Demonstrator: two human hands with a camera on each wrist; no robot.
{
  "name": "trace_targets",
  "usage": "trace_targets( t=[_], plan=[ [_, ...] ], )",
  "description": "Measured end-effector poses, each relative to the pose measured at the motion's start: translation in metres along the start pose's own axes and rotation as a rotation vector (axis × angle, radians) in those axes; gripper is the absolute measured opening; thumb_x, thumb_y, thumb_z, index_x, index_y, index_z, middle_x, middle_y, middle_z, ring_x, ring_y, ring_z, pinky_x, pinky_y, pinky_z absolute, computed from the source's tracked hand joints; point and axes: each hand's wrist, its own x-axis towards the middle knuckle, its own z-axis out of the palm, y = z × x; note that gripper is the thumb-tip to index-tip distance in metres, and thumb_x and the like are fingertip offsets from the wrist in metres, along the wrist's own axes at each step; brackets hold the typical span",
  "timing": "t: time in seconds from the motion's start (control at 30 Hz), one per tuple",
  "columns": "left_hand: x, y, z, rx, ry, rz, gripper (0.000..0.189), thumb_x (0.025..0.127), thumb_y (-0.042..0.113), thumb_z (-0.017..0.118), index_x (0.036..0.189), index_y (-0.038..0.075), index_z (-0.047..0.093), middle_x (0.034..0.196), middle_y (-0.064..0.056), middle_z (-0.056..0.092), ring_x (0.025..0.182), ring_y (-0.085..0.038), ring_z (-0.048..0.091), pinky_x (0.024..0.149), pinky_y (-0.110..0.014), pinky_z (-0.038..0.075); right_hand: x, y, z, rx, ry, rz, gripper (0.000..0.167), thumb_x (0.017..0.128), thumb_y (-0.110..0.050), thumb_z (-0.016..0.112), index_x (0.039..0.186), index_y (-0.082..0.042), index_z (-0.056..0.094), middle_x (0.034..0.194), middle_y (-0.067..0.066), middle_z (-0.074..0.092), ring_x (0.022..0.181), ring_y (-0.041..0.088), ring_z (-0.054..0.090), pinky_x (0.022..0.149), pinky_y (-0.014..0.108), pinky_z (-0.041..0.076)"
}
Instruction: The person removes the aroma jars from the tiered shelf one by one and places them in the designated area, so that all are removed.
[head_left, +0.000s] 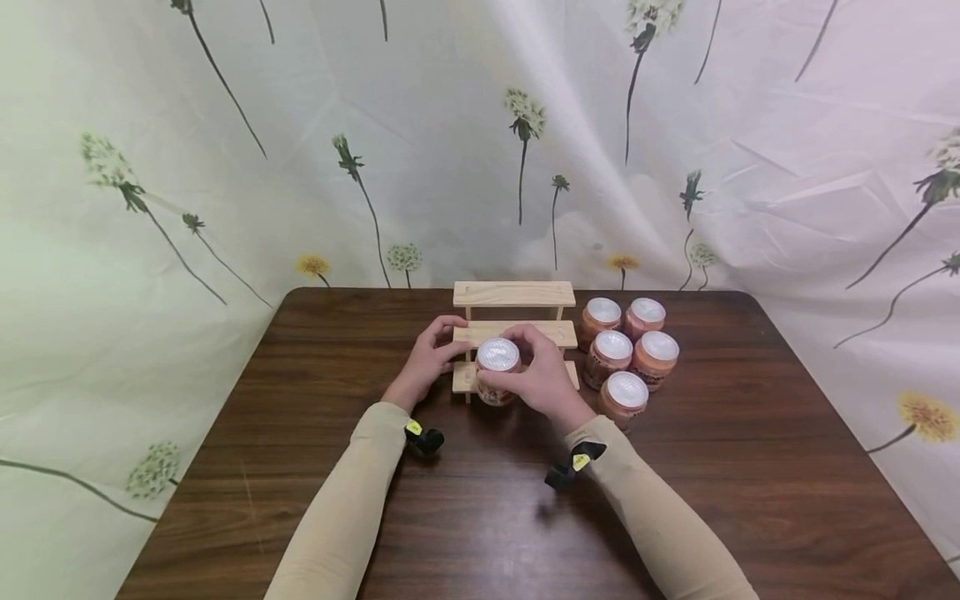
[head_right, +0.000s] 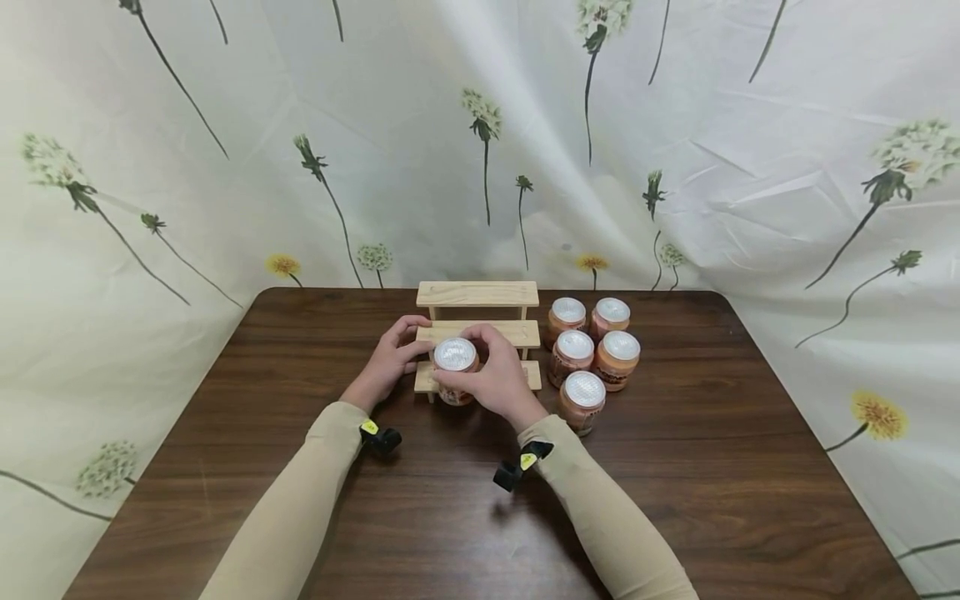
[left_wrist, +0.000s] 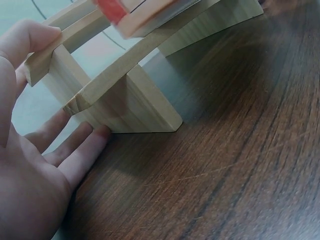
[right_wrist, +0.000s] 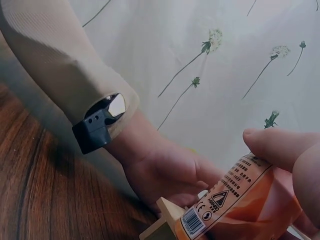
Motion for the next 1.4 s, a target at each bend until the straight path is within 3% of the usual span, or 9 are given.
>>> trace_targets(
  t=[0.33,0.5,0.77,0.97,1.13,1.4],
  plan=[
    [0.001,0.002,-0.003,0.011,-0.023,-0.040,0.043,0.100,0.012,0.070,0.140,0.009,0.056,0.145,-0.017,0.054,0.113,-0.022,0.059,0.083,-0.037,0.057,-0.009,-0.019,-0.012,0.031,0.012,0.032,0.052,0.076,-0.015,0.094,0.118,-0.011,0.064,0.114,0.009,0.068,0.104,0.026,0.066,0.087,0.042,0.053],
    [0.001,0.001,-0.003,0.008,-0.016,-0.027,0.043,0.100,0.015,0.071,0.141,0.011,0.056,0.145,-0.016,0.054,0.113,-0.021,0.057,0.082,-0.036,0.057,-0.015,-0.030,-0.023,0.011,-0.002,0.034,0.055,0.075,-0.021,0.095,0.119,-0.016,0.064,0.113,0.007,0.069,0.101,0.028,0.067,0.089,0.046,0.052],
    [-0.001,0.000,0.000,0.023,0.002,0.010,0.042,0.100,0.019,0.072,0.139,0.014,0.057,0.145,-0.015,0.053,0.116,-0.027,0.059,0.083,-0.036,0.056,-0.024,-0.046,-0.043,0.008,0.027,0.031,0.055,0.075,-0.016,0.095,0.120,-0.014,0.064,0.112,0.009,0.069,0.098,0.029,0.066,0.089,0.049,0.050],
    [-0.002,0.001,0.001,0.029,-0.003,0.011,0.039,0.100,0.019,0.072,0.137,0.015,0.058,0.144,-0.014,0.052,0.119,-0.030,0.059,0.086,-0.041,0.057,-0.034,-0.050,-0.062,0.029,0.049,0.060,0.058,0.075,-0.013,0.095,0.122,-0.012,0.062,0.113,0.009,0.069,0.097,0.029,0.067,0.087,0.043,0.054],
    [0.001,-0.002,0.000,0.021,-0.001,-0.001,0.040,0.100,0.018,0.072,0.138,0.016,0.058,0.145,-0.014,0.052,0.120,-0.030,0.059,0.088,-0.043,0.057,-0.038,-0.055,-0.079,0.049,0.073,0.034,0.054,0.077,-0.005,0.092,0.122,-0.007,0.061,0.113,0.008,0.068,0.099,0.024,0.067,0.086,0.035,0.055],
    [0.002,-0.001,-0.001,0.006,-0.012,-0.013,0.045,0.101,0.017,0.071,0.143,0.015,0.056,0.148,-0.015,0.051,0.122,-0.029,0.057,0.089,-0.047,0.057,-0.044,-0.056,-0.109,0.021,0.177,0.023,0.053,0.077,0.001,0.091,0.122,-0.003,0.061,0.116,0.001,0.066,0.101,0.016,0.066,0.083,0.027,0.053]
  ],
)
